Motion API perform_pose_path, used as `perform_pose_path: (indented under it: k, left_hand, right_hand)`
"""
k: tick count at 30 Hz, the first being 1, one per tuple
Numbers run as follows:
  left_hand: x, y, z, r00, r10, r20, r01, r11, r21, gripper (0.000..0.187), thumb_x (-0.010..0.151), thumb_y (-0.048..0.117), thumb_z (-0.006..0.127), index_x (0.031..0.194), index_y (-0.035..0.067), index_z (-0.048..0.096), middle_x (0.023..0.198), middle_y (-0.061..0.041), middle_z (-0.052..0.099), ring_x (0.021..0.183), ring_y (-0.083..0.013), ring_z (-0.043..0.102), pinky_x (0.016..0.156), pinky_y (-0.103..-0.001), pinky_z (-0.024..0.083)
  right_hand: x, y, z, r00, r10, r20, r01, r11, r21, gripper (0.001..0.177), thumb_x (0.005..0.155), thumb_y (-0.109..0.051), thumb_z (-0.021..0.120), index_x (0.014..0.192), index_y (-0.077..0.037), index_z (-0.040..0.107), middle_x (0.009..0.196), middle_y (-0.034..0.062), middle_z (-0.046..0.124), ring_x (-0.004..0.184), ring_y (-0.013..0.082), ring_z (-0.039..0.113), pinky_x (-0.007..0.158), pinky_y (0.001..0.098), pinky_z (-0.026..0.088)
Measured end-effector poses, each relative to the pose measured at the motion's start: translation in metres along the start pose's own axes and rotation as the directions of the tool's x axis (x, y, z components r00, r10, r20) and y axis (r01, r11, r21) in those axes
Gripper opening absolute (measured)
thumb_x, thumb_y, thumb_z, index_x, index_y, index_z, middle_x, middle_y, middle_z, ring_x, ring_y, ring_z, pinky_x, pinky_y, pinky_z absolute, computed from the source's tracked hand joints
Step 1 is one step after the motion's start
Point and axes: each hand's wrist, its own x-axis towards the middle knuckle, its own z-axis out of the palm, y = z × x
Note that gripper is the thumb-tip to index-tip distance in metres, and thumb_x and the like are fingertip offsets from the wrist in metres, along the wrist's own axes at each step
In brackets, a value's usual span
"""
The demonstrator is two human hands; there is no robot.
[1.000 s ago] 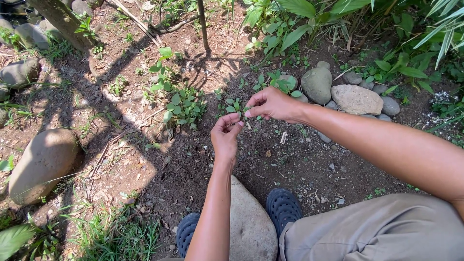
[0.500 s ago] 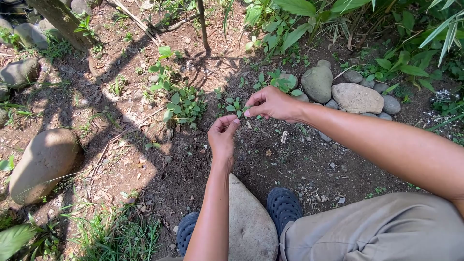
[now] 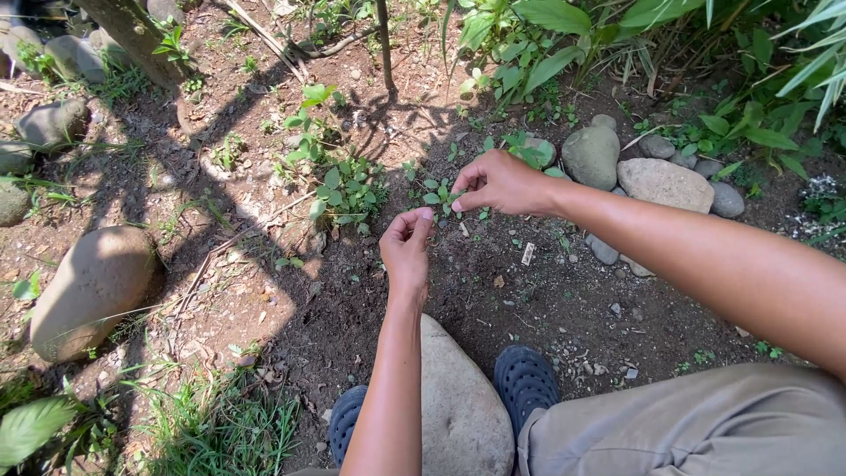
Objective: Pulling small weeds and plant debris from the soil by hand in a garden.
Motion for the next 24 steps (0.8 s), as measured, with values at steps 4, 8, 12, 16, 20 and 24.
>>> perform_pose_path:
  k: [4, 8, 12, 16, 20, 24]
  left_hand:
    - [0.017, -0.015, -0.022, 0.997, 0.020, -0.076, -0.022, 1.000, -0.017, 0.016, 0.089, 0.012, 0.080, 0.104, 0.007, 0.078, 0.079, -0.004, 0.070, 0.074, -0.0084, 0.063, 0.069, -0.023, 0.049]
    - [0.034, -0.020, -0.062, 0.971, 0.002, -0.239, -0.005, 1.000, -0.010, 0.017, 0.092, 0.013, 0.075, 0.107, 0.007, 0.077, 0.081, -0.004, 0.069, 0.073, -0.0099, 0.064, 0.068, -0.023, 0.048]
    - [0.045, -0.034, -0.119, 0.908, 0.007, -0.418, -0.005, 1.000, 0.007, 0.017, 0.092, 0.014, 0.074, 0.108, 0.008, 0.077, 0.078, -0.004, 0.067, 0.070, -0.0103, 0.065, 0.067, -0.026, 0.047]
    - [0.041, -0.050, -0.182, 0.847, 0.042, -0.530, -0.007, 0.998, 0.068, 0.016, 0.091, 0.014, 0.074, 0.104, 0.005, 0.076, 0.078, -0.004, 0.065, 0.069, -0.0102, 0.062, 0.068, -0.025, 0.045]
    - [0.042, -0.055, -0.250, 0.770, 0.021, -0.637, -0.011, 1.000, 0.020, 0.014, 0.090, 0.012, 0.073, 0.102, 0.006, 0.075, 0.078, -0.004, 0.067, 0.066, -0.0091, 0.062, 0.057, -0.020, 0.042]
    - [0.033, -0.035, -0.296, 0.714, 0.018, -0.700, -0.012, 1.000, 0.014, 0.012, 0.088, 0.014, 0.074, 0.099, 0.008, 0.073, 0.082, -0.005, 0.071, 0.066, -0.0094, 0.067, 0.056, -0.018, 0.045]
  right_hand:
    - [0.038, -0.008, 0.009, 0.997, -0.059, 0.047, 0.068, 0.968, -0.240, 0.015, 0.075, -0.023, 0.084, 0.087, -0.016, 0.082, 0.067, -0.0004, 0.069, 0.062, 0.0144, 0.066, 0.062, 0.0333, 0.054]
    - [0.073, -0.023, 0.049, 0.987, -0.113, 0.115, 0.141, 0.954, -0.265, 0.012, 0.080, -0.021, 0.081, 0.089, -0.013, 0.082, 0.072, 0.0025, 0.073, 0.069, 0.0193, 0.069, 0.070, 0.0356, 0.055]
    - [0.099, -0.026, 0.119, 0.984, -0.126, 0.123, 0.145, 0.976, -0.161, 0.013, 0.084, -0.021, 0.079, 0.094, -0.012, 0.081, 0.079, 0.0043, 0.075, 0.078, 0.0209, 0.071, 0.077, 0.0361, 0.055]
    - [0.091, -0.034, 0.186, 0.973, -0.073, 0.218, 0.089, 0.994, -0.064, 0.026, 0.086, -0.022, 0.078, 0.106, -0.007, 0.080, 0.090, 0.0082, 0.076, 0.091, 0.0249, 0.073, 0.084, 0.0409, 0.057]
    - [0.103, -0.020, 0.243, 0.951, -0.088, 0.298, 0.110, 0.992, -0.057, 0.018, 0.089, -0.016, 0.072, 0.103, -0.004, 0.078, 0.088, 0.0105, 0.073, 0.087, 0.0280, 0.071, 0.079, 0.0432, 0.058]
    - [0.103, -0.030, 0.292, 0.925, -0.107, 0.364, 0.149, 0.985, -0.090, 0.017, 0.093, -0.014, 0.069, 0.103, -0.004, 0.077, 0.085, 0.0089, 0.071, 0.086, 0.0281, 0.071, 0.075, 0.0440, 0.057]
